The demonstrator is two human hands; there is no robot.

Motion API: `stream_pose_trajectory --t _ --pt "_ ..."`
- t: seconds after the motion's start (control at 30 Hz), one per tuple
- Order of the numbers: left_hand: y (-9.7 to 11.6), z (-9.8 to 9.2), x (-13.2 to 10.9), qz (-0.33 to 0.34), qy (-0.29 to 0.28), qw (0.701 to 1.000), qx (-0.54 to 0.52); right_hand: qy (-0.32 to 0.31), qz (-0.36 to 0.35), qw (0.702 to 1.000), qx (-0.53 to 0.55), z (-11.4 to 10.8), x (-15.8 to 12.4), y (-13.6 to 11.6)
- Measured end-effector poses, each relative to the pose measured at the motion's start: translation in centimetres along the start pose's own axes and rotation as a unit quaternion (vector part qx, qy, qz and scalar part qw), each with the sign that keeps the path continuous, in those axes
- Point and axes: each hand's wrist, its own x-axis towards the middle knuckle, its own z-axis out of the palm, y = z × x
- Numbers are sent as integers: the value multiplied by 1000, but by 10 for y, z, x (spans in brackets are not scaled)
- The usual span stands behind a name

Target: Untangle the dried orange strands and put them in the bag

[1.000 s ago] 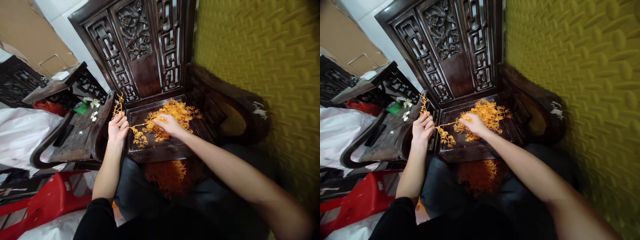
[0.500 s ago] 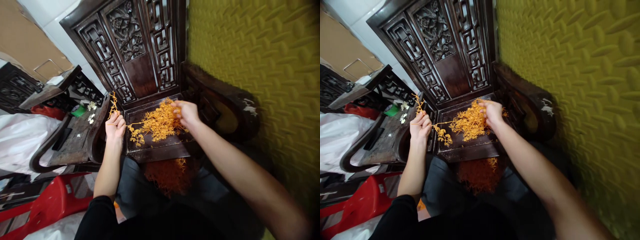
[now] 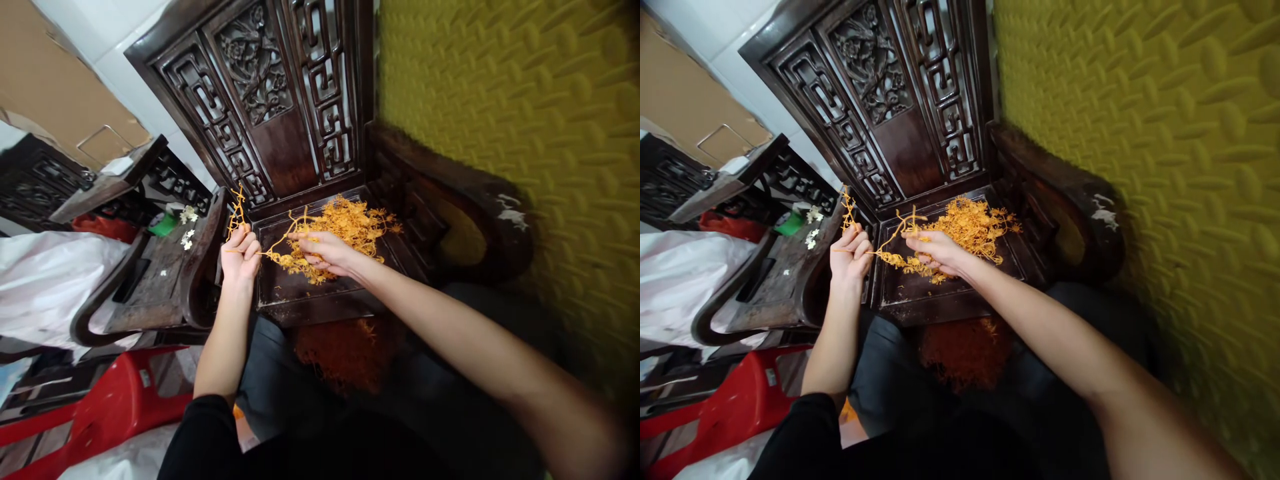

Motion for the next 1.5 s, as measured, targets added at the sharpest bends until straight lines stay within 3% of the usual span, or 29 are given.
stream_pose_trajectory --t 0.07,0.17,0.23,0.3,0.37,0.47,0.53,0.6,0.67,0.73,0.8,0.9,0.97,1.03,1.13,1.2,1.3,1.5 --pt "-1 0 1 1 -1 1000 1 -34 -7 999 1 1 -4 -6" --pt "0 0 1 6 0 1000 1 -36 -31 998 -45 1 -10 -12" --pt "1 -1 1 15 4 1000 -6 -12 -59 991 -123 0 -12 -15" --pt "3 -2 1 24 13 1000 -14 23 -102 961 -257 -3 -12 -18" --pt "6 -3 2 41 18 999 -13 50 -158 893 -418 -8 -13 -21" --pt "13 -8 5 82 27 996 2 63 -201 767 -606 -19 -15 -28" --pt "24 -12 5 111 41 993 8 92 -174 694 -693 -32 -18 -34" --pt "38 -16 5 154 53 987 2 171 -106 622 -757 -50 -21 -43" --pt "50 -20 2 204 54 977 -14 254 -48 583 -770 -65 -25 -52" --pt "51 -20 -1 216 48 975 -20 290 -63 618 -728 -68 -26 -59" --pt "38 -17 -2 173 34 984 -25 272 -144 693 -652 -53 -27 -59" --pt "6 -7 -2 66 6 996 -54 161 -223 788 -551 -9 -29 -41" --pt "-12 1 -3 9 2 998 -69 70 -189 822 -534 17 -31 -22" --pt "-22 6 -6 -27 11 998 -61 26 -158 819 -550 30 -32 -6" --pt "-28 11 -11 -58 -9 998 2 14 -184 816 -549 28 -31 3" --pt "-29 11 -15 -74 -55 992 87 39 -218 828 -515 21 -31 -2" --pt "-35 8 -18 -90 -110 959 243 78 -233 830 -500 13 -33 -15" --pt "-48 -1 -16 -29 -115 906 406 123 -228 805 -534 11 -36 -16"
